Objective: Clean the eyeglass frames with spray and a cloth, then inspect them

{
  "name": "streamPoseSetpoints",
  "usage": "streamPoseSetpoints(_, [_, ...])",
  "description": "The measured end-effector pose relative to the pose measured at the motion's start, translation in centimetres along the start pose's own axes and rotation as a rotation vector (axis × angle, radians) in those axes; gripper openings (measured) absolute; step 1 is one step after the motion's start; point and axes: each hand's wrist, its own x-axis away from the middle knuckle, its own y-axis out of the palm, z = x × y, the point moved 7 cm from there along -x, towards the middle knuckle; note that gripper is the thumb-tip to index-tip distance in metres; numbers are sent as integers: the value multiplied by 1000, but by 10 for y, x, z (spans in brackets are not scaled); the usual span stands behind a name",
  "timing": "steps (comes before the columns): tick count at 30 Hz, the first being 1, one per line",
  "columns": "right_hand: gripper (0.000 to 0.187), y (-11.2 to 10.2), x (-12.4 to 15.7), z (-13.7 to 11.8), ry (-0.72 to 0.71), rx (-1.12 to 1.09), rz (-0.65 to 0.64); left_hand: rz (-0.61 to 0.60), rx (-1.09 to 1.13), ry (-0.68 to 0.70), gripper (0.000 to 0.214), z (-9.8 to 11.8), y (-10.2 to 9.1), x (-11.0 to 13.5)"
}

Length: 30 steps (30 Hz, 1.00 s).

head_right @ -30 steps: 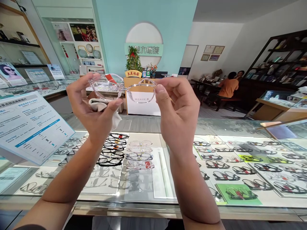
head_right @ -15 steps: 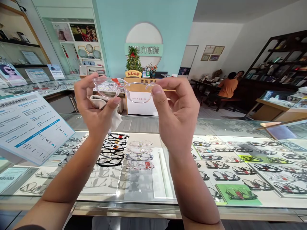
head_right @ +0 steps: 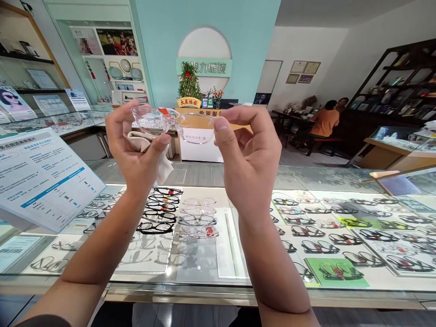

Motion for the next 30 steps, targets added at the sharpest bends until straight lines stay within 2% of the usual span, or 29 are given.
streamPoseSetpoints(4, [2, -1, 0, 3, 10, 16, 6, 41, 76, 3, 76, 1, -2, 2])
streamPoseSetpoints(7, [6, -3, 2, 8, 18, 60, 6, 70, 88, 9, 76, 2, -2, 3])
streamPoseSetpoints(12, [19, -2, 5, 16, 43, 83, -44, 5, 50, -170, 83, -6, 1, 6])
streamPoseSetpoints(14, [22, 0, 6, 15, 48, 61, -66, 1, 79, -189, 84, -6, 2, 6])
streamPoseSetpoints(20, [19, 3, 7, 8, 136, -47, -73, 111, 134, -33, 71, 10, -2, 2])
streamPoseSetpoints(25, [11, 5, 4, 8, 187, -212, -61, 117, 170, -16, 64, 17, 1, 1])
streamPoseSetpoints(27, [12, 5, 4, 10, 199, -226, -58, 130, 192, 9, 64, 18, 1, 2])
streamPoseSetpoints(30, [10, 3, 3, 13, 203, -204, -50, 97, 217, -31, 68, 13, 3, 4])
